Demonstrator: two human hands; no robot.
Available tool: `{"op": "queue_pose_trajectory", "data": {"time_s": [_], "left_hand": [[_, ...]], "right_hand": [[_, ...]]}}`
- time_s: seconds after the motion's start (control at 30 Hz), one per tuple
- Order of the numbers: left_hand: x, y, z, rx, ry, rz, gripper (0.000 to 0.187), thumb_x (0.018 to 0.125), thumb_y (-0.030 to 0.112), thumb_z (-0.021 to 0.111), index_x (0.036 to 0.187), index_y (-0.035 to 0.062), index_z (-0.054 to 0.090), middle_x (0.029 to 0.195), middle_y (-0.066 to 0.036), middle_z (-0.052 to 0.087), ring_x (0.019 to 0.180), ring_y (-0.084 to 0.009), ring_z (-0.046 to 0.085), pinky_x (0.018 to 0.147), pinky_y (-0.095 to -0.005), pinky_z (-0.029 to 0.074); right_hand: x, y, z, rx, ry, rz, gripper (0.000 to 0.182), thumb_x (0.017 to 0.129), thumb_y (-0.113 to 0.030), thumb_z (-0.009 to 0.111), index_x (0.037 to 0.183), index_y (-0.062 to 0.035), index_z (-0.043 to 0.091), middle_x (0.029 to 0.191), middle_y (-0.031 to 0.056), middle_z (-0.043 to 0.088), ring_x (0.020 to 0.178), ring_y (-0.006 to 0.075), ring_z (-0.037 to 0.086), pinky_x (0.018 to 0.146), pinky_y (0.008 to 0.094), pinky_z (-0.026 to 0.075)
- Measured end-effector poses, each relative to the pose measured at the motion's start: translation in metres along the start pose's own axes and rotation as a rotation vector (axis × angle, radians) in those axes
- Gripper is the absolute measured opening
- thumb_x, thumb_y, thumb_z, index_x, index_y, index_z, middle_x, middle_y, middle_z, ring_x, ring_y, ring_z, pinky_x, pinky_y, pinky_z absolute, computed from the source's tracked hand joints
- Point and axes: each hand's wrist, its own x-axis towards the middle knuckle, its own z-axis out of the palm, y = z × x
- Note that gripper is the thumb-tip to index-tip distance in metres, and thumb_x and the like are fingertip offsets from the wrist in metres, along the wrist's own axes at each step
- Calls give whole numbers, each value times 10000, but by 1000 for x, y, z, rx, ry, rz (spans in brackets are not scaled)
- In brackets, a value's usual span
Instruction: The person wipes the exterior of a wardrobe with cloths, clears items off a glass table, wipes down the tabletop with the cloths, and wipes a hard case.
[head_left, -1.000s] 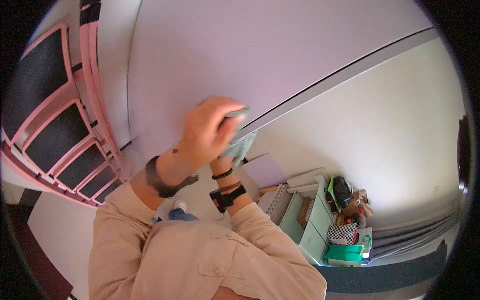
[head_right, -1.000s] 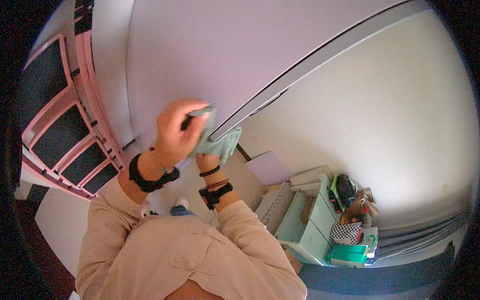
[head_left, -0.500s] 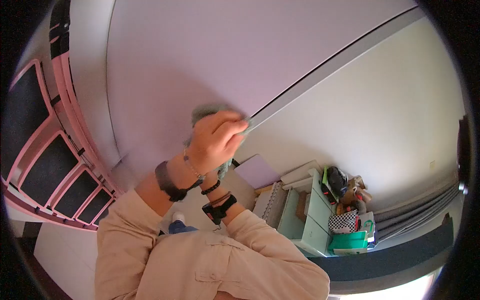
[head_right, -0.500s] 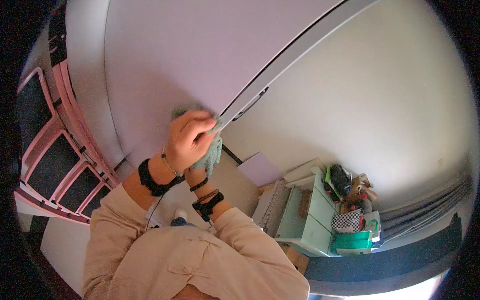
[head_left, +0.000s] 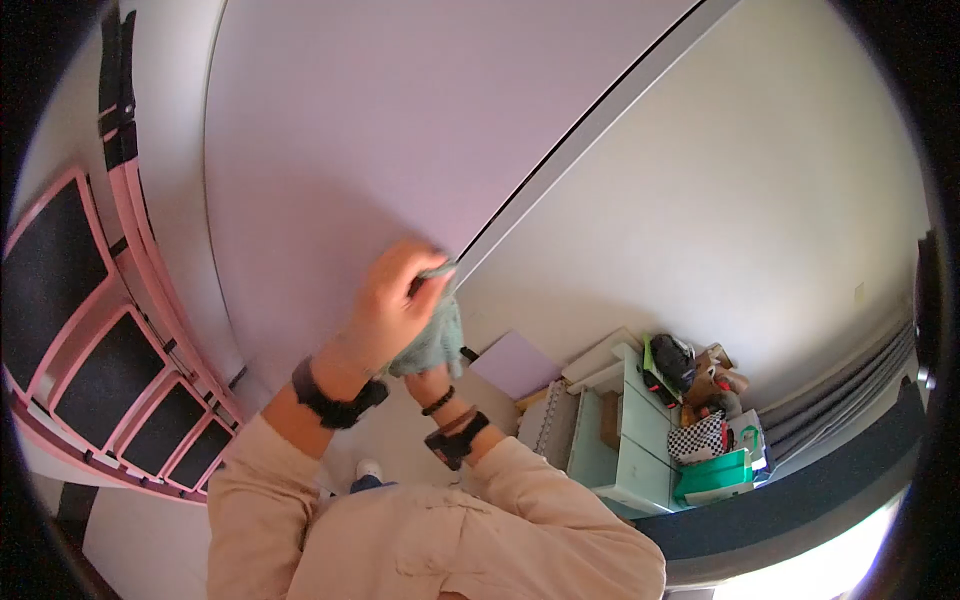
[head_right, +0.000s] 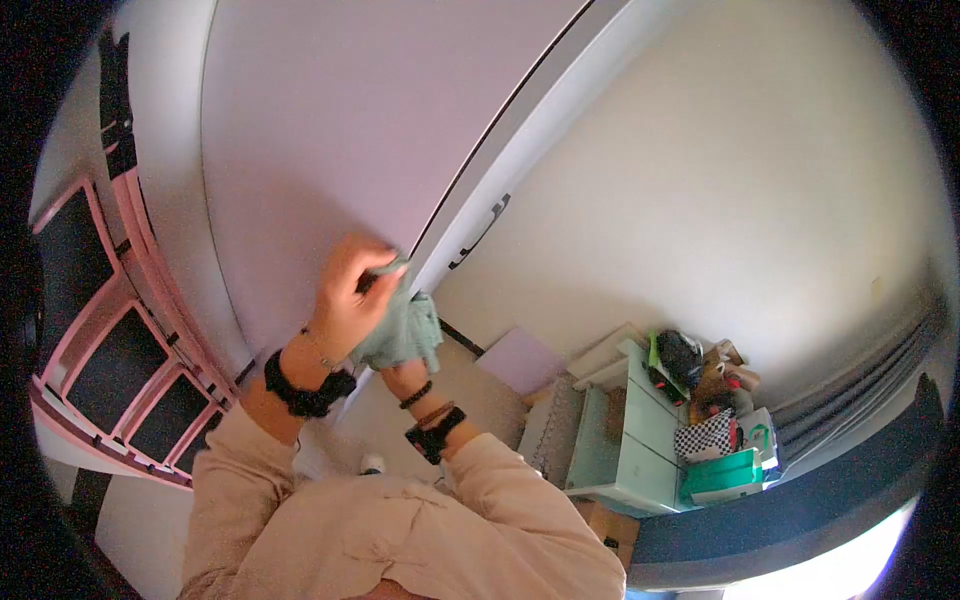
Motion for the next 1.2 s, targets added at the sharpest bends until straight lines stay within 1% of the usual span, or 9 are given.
{"op": "queue_pose_trajectory", "data": {"time_s": [0.07, 0.23, 0.33, 0.4, 0.6, 0.77, 0.87, 0.97, 1.2], "left_hand": [[-25, -8, -18, 53, -1, -172, 168, 742, 30, 632, 880, 16, 539, 801, -98, 582, 670, -152, 558, 567, -252, 448], [-82, -20, -56, 109, 48, -407, 124, 775, 48, 604, 872, 12, 535, 779, -59, 566, 676, -102, 530, 572, -228, 440], [-92, -7, -63, 4, 62, -591, 111, 752, 32, 587, 851, 20, 539, 778, -59, 554, 627, -135, 536, 558, -245, 430], [-103, -7, -68, -21, 127, -671, 118, 766, 31, 579, 878, 15, 546, 732, -25, 539, 603, -90, 510, 516, -224, 412], [-122, -21, -79, -5, 178, -790, 125, 772, 52, 597, 889, 21, 565, 686, -13, 551, 558, -71, 488, 486, -204, 399], [-121, -18, -85, 166, 99, -692, 131, 777, 52, 599, 896, 18, 554, 773, -40, 567, 646, -97, 508, 570, -225, 422], [-130, -9, -95, 175, 93, -727, 130, 778, 57, 604, 890, 17, 552, 838, -53, 565, 720, -113, 524, 641, -234, 430], [-134, 0, -102, 163, 130, -772, 136, 776, 68, 612, 887, 17, 553, 853, -50, 565, 730, -111, 530, 659, -232, 434], [-132, 24, -121, 342, 85, -725, 143, 775, 80, 613, 880, 7, 548, 839, -48, 566, 752, -108, 536, 674, -237, 440]], "right_hand": [[30, -49, -24, -611, 216, -357, 571, 773, -135, 518, 1279, 17, 302, 1322, 209, 302, 1224, 330, 281, 1003, 403, 214], [122, -167, -71, -375, 244, -471, 278, 773, -111, 528, 1014, 2, 447, 940, 117, 488, 869, 236, 476, 776, 374, 395], [174, -256, -63, 34, 233, -460, 153, 813, -131, 524, 888, -3, 486, 836, 46, 509, 751, 148, 475, 676, 287, 412], [197, -287, -55, -115, 399, -354, 125, 844, -119, 489, 829, 4, 504, 795, 30, 514, 720, 119, 450, 630, 260, 399], [168, -194, -56, -284, 382, -552, 206, 904, -142, 394, 1021, 18, 449, 976, 38, 472, 860, 134, 421, 793, 257, 349], [97, -79, -45, 170, 36, 39, 432, 876, -395, 380, 1101, -34, 458, 1067, 22, 487, 937, 176, 439, 863, 283, 335], [50, -10, -6, 169, 102, 30, 402, 876, -384, 376, 1096, -60, 468, 1056, 20, 495, 968, 186, 438, 879, 288, 333], [7, 49, 34, -543, 9, -9, 326, 727, -84, 517, 1047, -28, 533, 1033, 187, 543, 1001, 383, 467, 878, 429, 355], [-60, 76, 76, -577, -2, 100, 384, 771, -160, 519, 1117, -6, 458, 1131, 237, 443, 1053, 410, 401, 920, 472, 298]]}}
